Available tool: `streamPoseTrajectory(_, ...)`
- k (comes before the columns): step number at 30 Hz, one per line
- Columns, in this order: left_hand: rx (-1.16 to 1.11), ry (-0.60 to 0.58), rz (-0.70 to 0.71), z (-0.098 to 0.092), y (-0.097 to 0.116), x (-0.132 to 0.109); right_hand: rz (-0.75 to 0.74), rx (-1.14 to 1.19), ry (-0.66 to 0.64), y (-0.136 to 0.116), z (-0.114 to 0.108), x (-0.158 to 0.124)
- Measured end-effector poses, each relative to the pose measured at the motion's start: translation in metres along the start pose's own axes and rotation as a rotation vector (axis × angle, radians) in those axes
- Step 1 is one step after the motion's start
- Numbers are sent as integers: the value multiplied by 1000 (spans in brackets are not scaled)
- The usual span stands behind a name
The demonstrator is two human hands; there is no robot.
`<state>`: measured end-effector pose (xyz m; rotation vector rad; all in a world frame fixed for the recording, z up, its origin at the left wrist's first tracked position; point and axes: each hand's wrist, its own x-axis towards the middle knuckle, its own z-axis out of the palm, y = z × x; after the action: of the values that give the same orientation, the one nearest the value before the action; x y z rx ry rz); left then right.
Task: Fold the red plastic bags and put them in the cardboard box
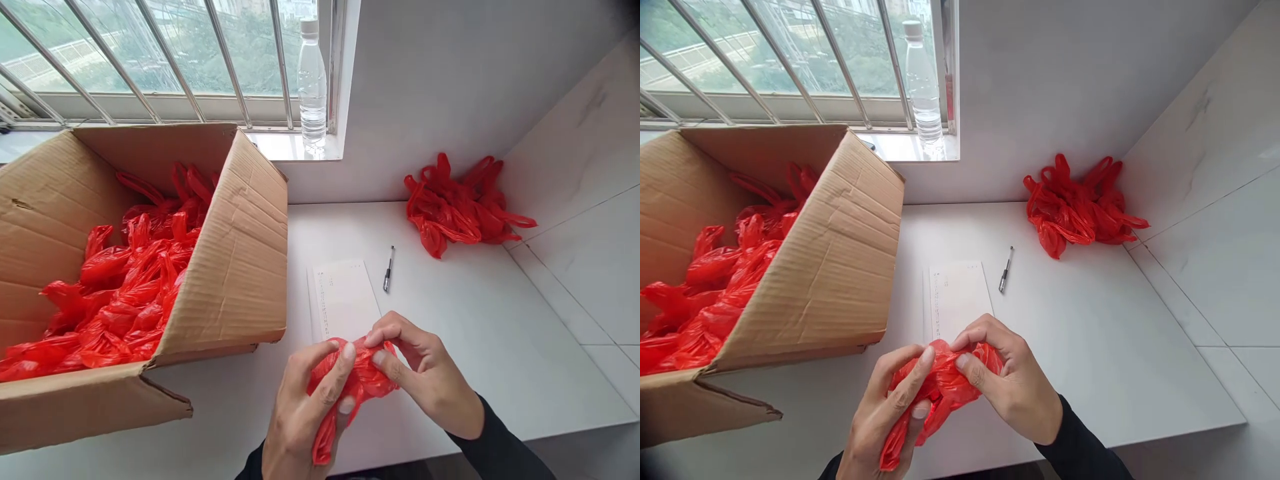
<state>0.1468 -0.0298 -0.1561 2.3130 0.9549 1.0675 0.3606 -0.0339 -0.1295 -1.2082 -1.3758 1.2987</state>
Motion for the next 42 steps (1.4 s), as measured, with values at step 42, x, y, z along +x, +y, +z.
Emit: streamPoseTrajectory(42, 311, -390, -237, 57, -28, -55, -97, -763, 113, 119, 30, -34)
